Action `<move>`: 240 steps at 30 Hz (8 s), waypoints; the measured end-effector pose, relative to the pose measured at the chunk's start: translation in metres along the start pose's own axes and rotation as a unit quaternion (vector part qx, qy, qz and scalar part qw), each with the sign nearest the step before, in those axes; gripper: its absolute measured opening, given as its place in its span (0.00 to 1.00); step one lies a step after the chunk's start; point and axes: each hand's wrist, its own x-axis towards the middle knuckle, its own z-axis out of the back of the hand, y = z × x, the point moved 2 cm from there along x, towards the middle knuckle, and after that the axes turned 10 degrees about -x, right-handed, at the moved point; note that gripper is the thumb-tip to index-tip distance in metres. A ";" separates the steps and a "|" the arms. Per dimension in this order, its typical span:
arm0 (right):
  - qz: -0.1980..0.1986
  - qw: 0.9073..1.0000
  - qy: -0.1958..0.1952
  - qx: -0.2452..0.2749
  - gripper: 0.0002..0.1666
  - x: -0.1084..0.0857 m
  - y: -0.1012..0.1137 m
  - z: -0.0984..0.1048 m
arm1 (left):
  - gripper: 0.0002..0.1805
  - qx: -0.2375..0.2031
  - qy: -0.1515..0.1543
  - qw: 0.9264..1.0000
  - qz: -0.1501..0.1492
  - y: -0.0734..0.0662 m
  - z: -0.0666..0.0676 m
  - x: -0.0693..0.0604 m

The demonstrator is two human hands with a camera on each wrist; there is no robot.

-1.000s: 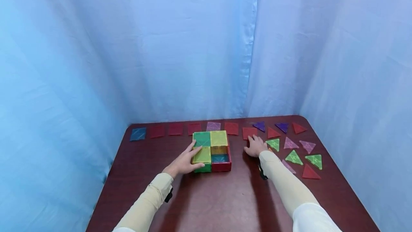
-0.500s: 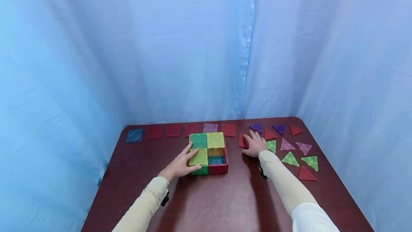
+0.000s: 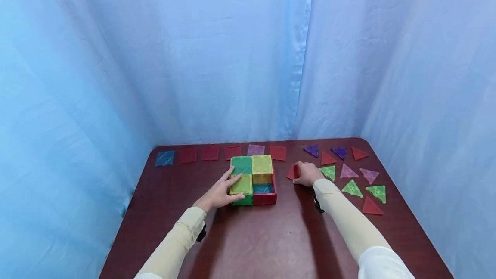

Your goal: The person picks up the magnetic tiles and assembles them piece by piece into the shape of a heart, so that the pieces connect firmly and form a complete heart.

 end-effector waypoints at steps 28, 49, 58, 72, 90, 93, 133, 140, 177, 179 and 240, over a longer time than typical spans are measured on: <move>0.247 0.967 -0.053 0.027 0.43 -0.042 0.113 0.047 | 0.44 -0.004 -0.007 1.000 0.013 0.001 -0.001 -0.001; 0.252 0.967 -0.003 0.043 0.42 -0.035 0.122 0.044 | 0.44 -0.007 -0.010 1.000 0.007 0.001 -0.002 0.001; 0.256 0.964 -0.003 0.072 0.39 -0.034 0.115 0.046 | 0.44 -0.014 -0.011 1.000 0.007 0.002 -0.002 0.005; 0.066 0.955 -0.113 0.267 0.31 -0.027 0.072 0.029 | 0.46 -0.206 -0.122 0.963 0.125 -0.002 -0.007 0.010; -0.064 0.917 -0.122 0.376 0.41 -0.048 0.154 -0.034 | 0.38 -0.156 -0.227 0.938 0.212 -0.010 -0.022 0.015; -0.060 0.912 -0.124 0.386 0.41 -0.047 0.168 -0.036 | 0.38 -0.145 -0.230 0.938 0.217 -0.002 -0.015 0.005; 0.020 0.997 0.004 0.074 0.38 -0.036 0.035 0.021 | 0.43 0.033 -0.186 0.902 0.389 0.138 0.142 -0.134; -0.041 0.996 0.052 -0.054 0.19 -0.071 -0.011 0.017 | 0.44 0.041 -0.165 0.904 0.393 0.148 0.159 -0.144; 0.166 0.983 -0.063 -0.046 0.29 -0.044 0.136 -0.033 | 0.22 0.218 -0.235 0.943 -0.090 -0.003 0.011 -0.008; 0.162 0.983 -0.065 -0.047 0.29 -0.044 0.138 -0.033 | 0.22 0.216 -0.154 0.961 -0.075 -0.009 -0.011 -0.002; 0.057 0.996 -0.054 -0.043 0.36 -0.035 0.032 -0.025 | 0.22 0.286 -0.012 0.958 0.001 -0.020 -0.075 0.036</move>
